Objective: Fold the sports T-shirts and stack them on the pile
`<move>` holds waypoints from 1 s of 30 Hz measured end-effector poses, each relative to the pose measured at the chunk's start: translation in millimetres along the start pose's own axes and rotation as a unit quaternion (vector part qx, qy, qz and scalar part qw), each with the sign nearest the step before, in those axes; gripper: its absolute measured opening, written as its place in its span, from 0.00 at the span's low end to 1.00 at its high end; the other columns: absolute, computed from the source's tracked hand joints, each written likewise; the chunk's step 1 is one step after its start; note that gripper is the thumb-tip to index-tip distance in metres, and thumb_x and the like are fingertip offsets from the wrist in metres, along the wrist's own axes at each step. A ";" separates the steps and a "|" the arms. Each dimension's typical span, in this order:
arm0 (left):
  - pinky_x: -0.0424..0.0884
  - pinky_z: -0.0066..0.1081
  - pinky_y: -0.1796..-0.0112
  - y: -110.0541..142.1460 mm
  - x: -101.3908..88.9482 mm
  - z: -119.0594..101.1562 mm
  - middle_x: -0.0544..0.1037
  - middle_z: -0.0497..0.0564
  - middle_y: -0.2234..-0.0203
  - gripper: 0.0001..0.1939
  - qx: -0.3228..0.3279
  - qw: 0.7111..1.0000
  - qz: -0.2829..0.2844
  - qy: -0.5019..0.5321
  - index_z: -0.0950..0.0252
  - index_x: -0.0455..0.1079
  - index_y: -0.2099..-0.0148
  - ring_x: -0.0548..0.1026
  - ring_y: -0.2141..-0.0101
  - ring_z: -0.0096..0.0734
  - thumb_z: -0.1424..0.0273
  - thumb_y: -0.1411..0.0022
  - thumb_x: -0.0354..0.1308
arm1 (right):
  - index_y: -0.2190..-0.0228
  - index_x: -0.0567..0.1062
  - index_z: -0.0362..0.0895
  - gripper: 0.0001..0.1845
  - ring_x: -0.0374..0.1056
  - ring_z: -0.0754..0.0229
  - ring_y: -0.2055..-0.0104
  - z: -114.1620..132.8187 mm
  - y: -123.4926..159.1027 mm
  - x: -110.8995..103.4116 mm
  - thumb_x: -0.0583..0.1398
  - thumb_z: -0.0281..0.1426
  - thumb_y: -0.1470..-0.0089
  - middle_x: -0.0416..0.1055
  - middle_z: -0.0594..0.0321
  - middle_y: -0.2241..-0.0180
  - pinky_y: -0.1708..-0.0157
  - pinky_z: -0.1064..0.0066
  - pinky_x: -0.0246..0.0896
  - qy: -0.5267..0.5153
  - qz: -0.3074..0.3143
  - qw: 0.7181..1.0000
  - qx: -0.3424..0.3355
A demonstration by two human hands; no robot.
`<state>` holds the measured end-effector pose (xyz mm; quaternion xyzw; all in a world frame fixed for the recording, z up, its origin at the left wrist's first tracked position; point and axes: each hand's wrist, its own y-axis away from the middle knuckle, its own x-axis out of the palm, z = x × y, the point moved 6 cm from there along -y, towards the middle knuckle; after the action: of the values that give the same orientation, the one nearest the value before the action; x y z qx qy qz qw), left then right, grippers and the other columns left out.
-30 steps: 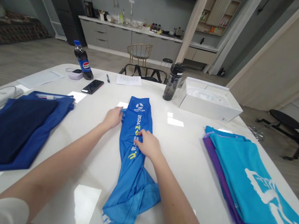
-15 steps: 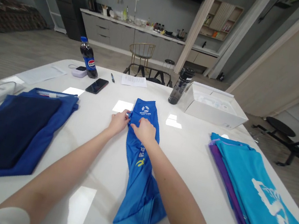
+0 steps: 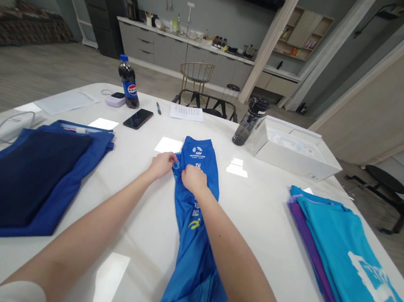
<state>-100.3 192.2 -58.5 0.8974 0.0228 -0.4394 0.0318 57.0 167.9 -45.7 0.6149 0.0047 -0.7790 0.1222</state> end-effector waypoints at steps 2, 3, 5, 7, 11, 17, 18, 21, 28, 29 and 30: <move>0.67 0.39 0.50 -0.5 -1.8 2.2 0.83 0.49 0.59 0.13 0.004 1.000 -0.004 -0.007 0.57 0.76 0.58 0.78 0.52 0.42 0.75 0.37 0.52 | 0.57 0.76 0.45 0.18 0.75 0.49 0.53 -2.7 0.1 -3.7 0.51 0.43 0.31 0.79 0.51 0.57 0.57 0.63 0.64 -0.018 -0.009 1.000 0.003; 0.67 0.39 0.50 -1.0 -2.8 3.3 0.83 0.49 0.59 0.13 0.004 1.000 -0.006 -0.005 0.57 0.77 0.58 0.78 0.52 0.42 0.75 0.37 0.52 | 0.57 0.76 0.46 0.20 0.75 0.49 0.54 -4.0 0.5 -6.4 0.52 0.45 0.31 0.79 0.52 0.57 0.57 0.64 0.64 -0.023 -0.020 1.000 0.004; 0.69 0.37 0.51 -2.1 -3.4 4.6 0.83 0.50 0.60 0.12 0.005 1.000 -0.001 0.012 0.58 0.77 0.58 0.79 0.55 0.40 0.74 0.37 0.53 | 0.59 0.76 0.47 0.22 0.75 0.49 0.54 -4.4 2.2 -9.4 0.54 0.51 0.34 0.79 0.54 0.58 0.57 0.64 0.64 -0.022 -0.035 0.999 0.001; 0.70 0.35 0.53 -3.1 -2.7 4.9 0.83 0.49 0.62 0.11 0.006 0.999 0.009 0.034 0.58 0.78 0.58 0.79 0.57 0.37 0.73 0.37 0.54 | 0.60 0.76 0.48 0.20 0.75 0.49 0.54 -0.3 4.2 -6.4 0.57 0.51 0.36 0.79 0.55 0.58 0.57 0.64 0.64 -0.007 -0.030 0.999 -0.009; 0.71 0.33 0.56 -3.8 -2.4 5.2 0.83 0.51 0.61 0.11 0.019 0.999 0.017 0.030 0.59 0.78 0.58 0.79 0.58 0.37 0.73 0.38 0.55 | 0.58 0.76 0.45 0.14 0.75 0.49 0.53 13.5 6.6 5.1 0.54 0.40 0.32 0.79 0.53 0.57 0.56 0.63 0.65 0.018 -0.023 0.999 -0.030; 0.71 0.35 0.55 -4.2 -5.0 15.1 0.83 0.52 0.57 0.14 0.015 0.999 0.013 -0.028 0.58 0.77 0.58 0.79 0.54 0.42 0.76 0.40 0.53 | 0.53 0.73 0.40 0.18 0.76 0.47 0.52 -5.5 10.3 -4.2 0.48 0.37 0.29 0.78 0.44 0.55 0.55 0.64 0.64 0.019 -0.025 0.999 0.013; 0.71 0.34 0.55 -4.7 -5.3 16.6 0.83 0.51 0.57 0.14 0.013 0.999 0.017 -0.025 0.58 0.77 0.58 0.79 0.55 0.41 0.76 0.40 0.53 | 0.53 0.73 0.40 0.19 0.76 0.47 0.52 -16.1 12.3 -10.7 0.48 0.38 0.29 0.78 0.44 0.55 0.55 0.64 0.64 0.017 -0.035 0.999 0.023; 0.71 0.32 0.57 -6.8 -9.7 20.1 0.83 0.50 0.58 0.14 0.000 1.000 0.023 -0.009 0.58 0.77 0.59 0.79 0.56 0.39 0.77 0.41 0.52 | 0.54 0.73 0.41 0.20 0.76 0.46 0.53 -60.8 20.9 -32.4 0.47 0.39 0.28 0.78 0.44 0.56 0.56 0.63 0.64 0.009 -0.067 0.996 0.059; 0.70 0.39 0.53 -11.7 -37.8 39.8 0.82 0.55 0.54 0.13 -0.056 0.997 -0.024 -0.041 0.58 0.78 0.60 0.79 0.51 0.47 0.75 0.41 0.54 | 0.55 0.77 0.39 0.24 0.74 0.45 0.48 -192.4 38.4 -61.8 0.46 0.39 0.30 0.78 0.40 0.54 0.54 0.63 0.63 -0.039 -0.105 0.961 0.251; 0.70 0.40 0.52 -12.3 -41.3 43.8 0.82 0.56 0.53 0.13 -0.062 0.997 -0.031 -0.042 0.58 0.78 0.60 0.78 0.50 0.48 0.75 0.41 0.54 | 0.56 0.77 0.37 0.23 0.74 0.44 0.49 -203.0 39.3 -61.8 0.47 0.38 0.30 0.77 0.38 0.54 0.55 0.62 0.63 -0.041 -0.100 0.956 0.273; 0.70 0.41 0.51 -12.8 -44.6 47.4 0.82 0.56 0.53 0.13 -0.067 0.996 -0.038 -0.044 0.58 0.79 0.60 0.78 0.49 0.48 0.75 0.41 0.54 | 0.56 0.78 0.36 0.23 0.74 0.43 0.50 -209.2 40.0 -61.2 0.48 0.37 0.31 0.77 0.37 0.55 0.56 0.62 0.64 -0.040 -0.096 0.951 0.290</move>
<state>-165.8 200.8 -52.7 0.8717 0.0851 -0.4766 0.0756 278.1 173.4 -32.2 0.5886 -0.1671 -0.7792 -0.1363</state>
